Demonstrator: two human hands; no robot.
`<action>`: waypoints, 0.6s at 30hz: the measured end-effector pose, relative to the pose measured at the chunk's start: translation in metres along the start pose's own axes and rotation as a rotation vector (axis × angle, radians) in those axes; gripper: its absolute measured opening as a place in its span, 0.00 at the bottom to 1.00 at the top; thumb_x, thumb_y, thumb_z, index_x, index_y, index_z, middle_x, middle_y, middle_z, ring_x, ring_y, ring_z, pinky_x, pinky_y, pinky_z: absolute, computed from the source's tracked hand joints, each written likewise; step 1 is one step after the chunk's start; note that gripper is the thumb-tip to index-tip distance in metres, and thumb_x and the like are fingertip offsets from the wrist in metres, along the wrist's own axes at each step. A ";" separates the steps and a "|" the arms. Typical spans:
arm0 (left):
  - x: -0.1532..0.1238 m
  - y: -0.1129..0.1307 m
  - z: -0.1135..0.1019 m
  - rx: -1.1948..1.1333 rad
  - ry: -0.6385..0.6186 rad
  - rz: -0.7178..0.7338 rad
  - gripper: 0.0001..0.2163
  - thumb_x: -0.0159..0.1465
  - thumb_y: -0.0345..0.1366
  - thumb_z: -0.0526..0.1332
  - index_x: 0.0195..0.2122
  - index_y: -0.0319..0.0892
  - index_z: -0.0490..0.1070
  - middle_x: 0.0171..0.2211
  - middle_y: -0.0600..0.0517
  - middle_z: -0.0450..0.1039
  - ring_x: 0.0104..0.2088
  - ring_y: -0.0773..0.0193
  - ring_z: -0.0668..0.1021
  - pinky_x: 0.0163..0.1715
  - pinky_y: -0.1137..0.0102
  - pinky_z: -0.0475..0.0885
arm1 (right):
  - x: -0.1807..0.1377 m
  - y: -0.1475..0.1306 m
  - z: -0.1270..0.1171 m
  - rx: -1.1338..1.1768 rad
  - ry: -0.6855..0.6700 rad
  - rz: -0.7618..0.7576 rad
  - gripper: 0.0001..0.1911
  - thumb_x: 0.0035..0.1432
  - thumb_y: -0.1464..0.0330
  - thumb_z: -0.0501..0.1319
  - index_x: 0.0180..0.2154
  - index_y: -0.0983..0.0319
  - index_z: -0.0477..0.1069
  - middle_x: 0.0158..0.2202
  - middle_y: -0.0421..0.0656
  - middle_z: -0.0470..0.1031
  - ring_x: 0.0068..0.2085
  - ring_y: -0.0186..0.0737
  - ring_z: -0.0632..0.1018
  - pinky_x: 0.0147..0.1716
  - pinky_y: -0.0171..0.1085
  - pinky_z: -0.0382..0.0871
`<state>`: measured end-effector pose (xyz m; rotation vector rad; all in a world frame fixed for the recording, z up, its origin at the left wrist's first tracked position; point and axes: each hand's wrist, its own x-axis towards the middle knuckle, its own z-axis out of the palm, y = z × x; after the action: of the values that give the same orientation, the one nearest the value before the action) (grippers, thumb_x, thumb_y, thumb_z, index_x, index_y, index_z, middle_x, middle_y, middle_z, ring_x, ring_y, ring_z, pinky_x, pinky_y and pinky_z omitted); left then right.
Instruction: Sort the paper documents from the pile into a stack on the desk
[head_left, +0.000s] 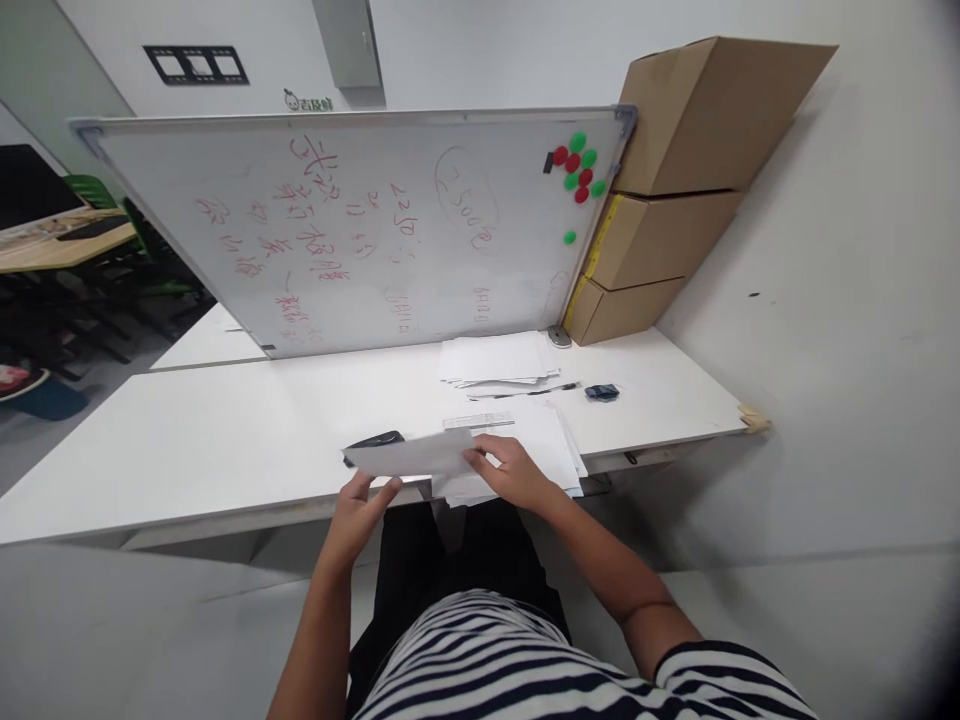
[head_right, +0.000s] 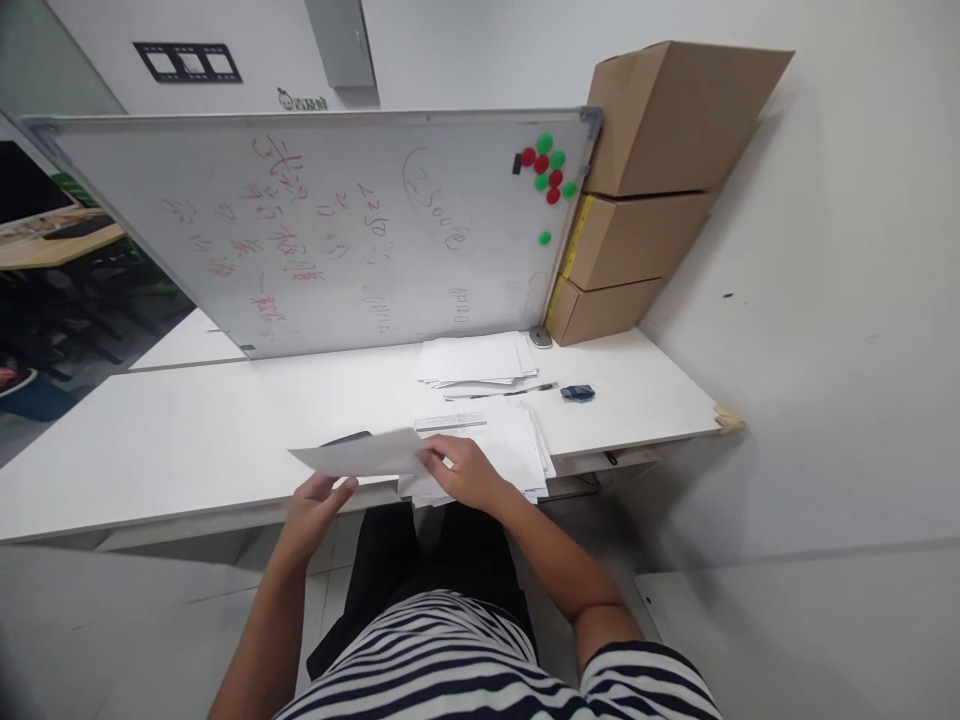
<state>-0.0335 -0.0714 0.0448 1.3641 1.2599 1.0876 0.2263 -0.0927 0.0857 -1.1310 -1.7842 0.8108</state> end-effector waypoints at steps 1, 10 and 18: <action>-0.002 -0.001 -0.003 -0.009 -0.021 -0.033 0.20 0.51 0.47 0.69 0.41 0.39 0.77 0.43 0.45 0.78 0.48 0.51 0.76 0.50 0.61 0.69 | 0.009 0.002 -0.001 -0.011 -0.073 -0.023 0.17 0.65 0.57 0.52 0.35 0.59 0.74 0.30 0.40 0.74 0.32 0.37 0.74 0.34 0.35 0.65; -0.012 -0.020 0.015 -0.286 0.166 -0.224 0.23 0.50 0.46 0.70 0.44 0.37 0.76 0.42 0.44 0.79 0.43 0.55 0.79 0.45 0.63 0.73 | 0.122 0.106 -0.044 -0.907 -0.142 0.379 0.23 0.66 0.64 0.50 0.61 0.61 0.59 0.64 0.53 0.60 0.63 0.49 0.61 0.59 0.47 0.54; -0.014 -0.024 0.024 -0.491 0.230 -0.432 0.21 0.52 0.40 0.71 0.44 0.36 0.74 0.38 0.42 0.80 0.37 0.57 0.81 0.42 0.63 0.75 | 0.120 0.145 -0.059 -1.072 -0.213 0.388 0.15 0.62 0.78 0.50 0.46 0.65 0.70 0.45 0.54 0.76 0.46 0.45 0.76 0.43 0.38 0.65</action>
<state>-0.0147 -0.0862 0.0179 0.5783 1.2650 1.1616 0.3059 0.0781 0.0254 -2.1796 -2.2724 0.1054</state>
